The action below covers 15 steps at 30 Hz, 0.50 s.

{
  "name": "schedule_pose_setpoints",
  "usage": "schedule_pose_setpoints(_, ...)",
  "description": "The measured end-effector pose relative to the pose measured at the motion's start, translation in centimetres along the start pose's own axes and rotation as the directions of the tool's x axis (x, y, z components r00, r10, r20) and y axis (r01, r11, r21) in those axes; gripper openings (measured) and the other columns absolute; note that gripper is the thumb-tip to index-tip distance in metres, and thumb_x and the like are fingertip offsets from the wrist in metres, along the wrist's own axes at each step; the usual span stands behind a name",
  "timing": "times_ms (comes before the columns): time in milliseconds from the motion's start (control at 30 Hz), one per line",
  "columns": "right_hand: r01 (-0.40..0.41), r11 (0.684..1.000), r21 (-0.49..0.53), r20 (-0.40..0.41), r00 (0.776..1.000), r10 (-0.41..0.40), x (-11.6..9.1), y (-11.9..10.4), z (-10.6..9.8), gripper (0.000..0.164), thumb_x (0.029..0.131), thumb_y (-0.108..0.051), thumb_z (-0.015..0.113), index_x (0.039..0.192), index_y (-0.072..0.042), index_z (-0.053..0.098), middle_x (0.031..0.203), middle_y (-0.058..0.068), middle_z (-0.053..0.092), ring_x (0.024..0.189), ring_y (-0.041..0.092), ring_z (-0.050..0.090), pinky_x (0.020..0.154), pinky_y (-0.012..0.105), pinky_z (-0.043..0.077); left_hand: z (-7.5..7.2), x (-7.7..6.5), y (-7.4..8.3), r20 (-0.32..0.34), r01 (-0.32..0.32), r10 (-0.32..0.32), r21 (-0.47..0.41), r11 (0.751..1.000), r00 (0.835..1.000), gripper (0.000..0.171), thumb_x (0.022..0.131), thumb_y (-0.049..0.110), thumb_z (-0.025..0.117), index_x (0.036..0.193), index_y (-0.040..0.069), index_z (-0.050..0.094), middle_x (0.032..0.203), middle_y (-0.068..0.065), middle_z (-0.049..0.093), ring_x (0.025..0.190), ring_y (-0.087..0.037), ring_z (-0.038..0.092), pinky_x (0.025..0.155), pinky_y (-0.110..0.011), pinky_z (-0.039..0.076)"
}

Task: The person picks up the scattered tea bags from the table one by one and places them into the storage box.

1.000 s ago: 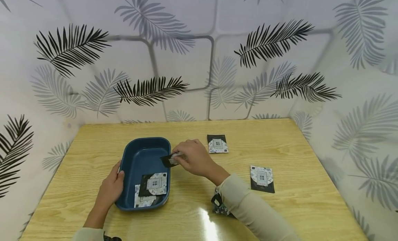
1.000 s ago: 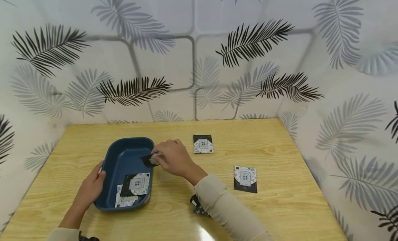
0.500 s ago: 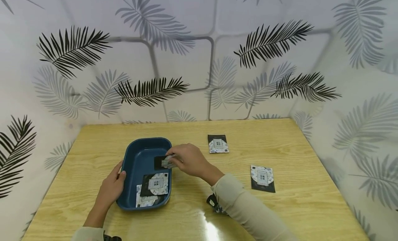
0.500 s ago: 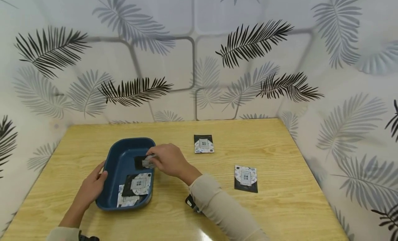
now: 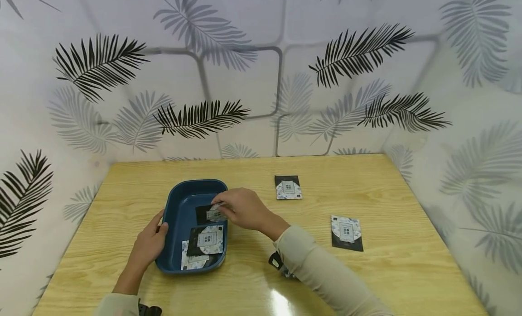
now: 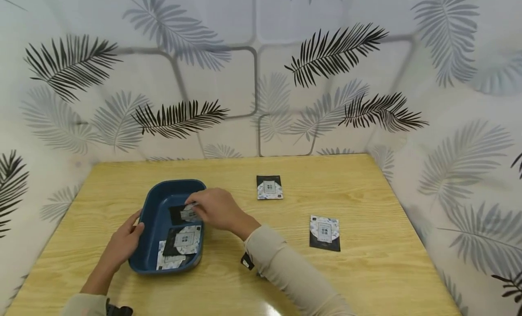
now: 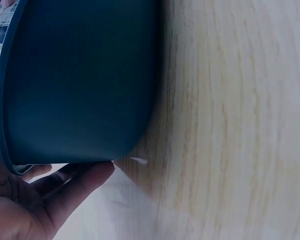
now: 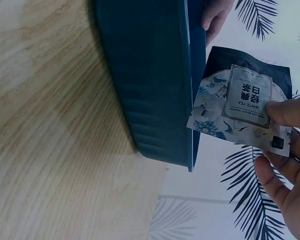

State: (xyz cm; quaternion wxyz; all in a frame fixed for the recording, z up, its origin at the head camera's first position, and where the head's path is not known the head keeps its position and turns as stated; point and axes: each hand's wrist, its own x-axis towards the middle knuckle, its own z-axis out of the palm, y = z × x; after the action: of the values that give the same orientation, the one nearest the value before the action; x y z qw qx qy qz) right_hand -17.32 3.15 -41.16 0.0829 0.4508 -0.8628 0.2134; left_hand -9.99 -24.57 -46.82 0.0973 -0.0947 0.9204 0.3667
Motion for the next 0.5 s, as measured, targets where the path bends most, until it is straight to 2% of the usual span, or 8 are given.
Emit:
schedule_pose_setpoints(233, 0.024, 1.0, 0.003, -0.008, 1.0, -0.024, 0.55, -0.11, 0.56, 0.02, 0.099, -0.02, 0.064, 0.117, -0.019, 0.072, 0.108, -0.003, 0.077, 0.082, 0.007, 0.07, 0.075, 0.025, 0.054, 0.08, 0.05, 0.06, -0.008, 0.005, -0.005, -0.009, 1.0, 1.0, 0.055, 0.11, 0.029, 0.03, 0.161, 0.012, 0.018, 0.146, -0.034, 0.046, 0.131, -0.053, 0.049, 0.103, -0.064, 0.042)
schedule_pose_setpoints(500, 0.016, 1.0, 0.014, -0.004, 1.0, -0.016, 0.9, -0.48, 0.61, 0.021, 0.099, -0.019, 0.062, 0.118, -0.019, 0.071, 0.11, -0.003, 0.076, 0.086, 0.008, 0.07, 0.076, 0.025, 0.054, 0.31, 0.07, -0.12, -0.013, 0.004, -0.004, -0.021, 1.0, 1.0, 0.055, 0.109, 0.029, 0.031, 0.16, 0.012, 0.019, 0.147, -0.033, 0.047, 0.131, -0.051, 0.05, 0.103, -0.064, 0.042)
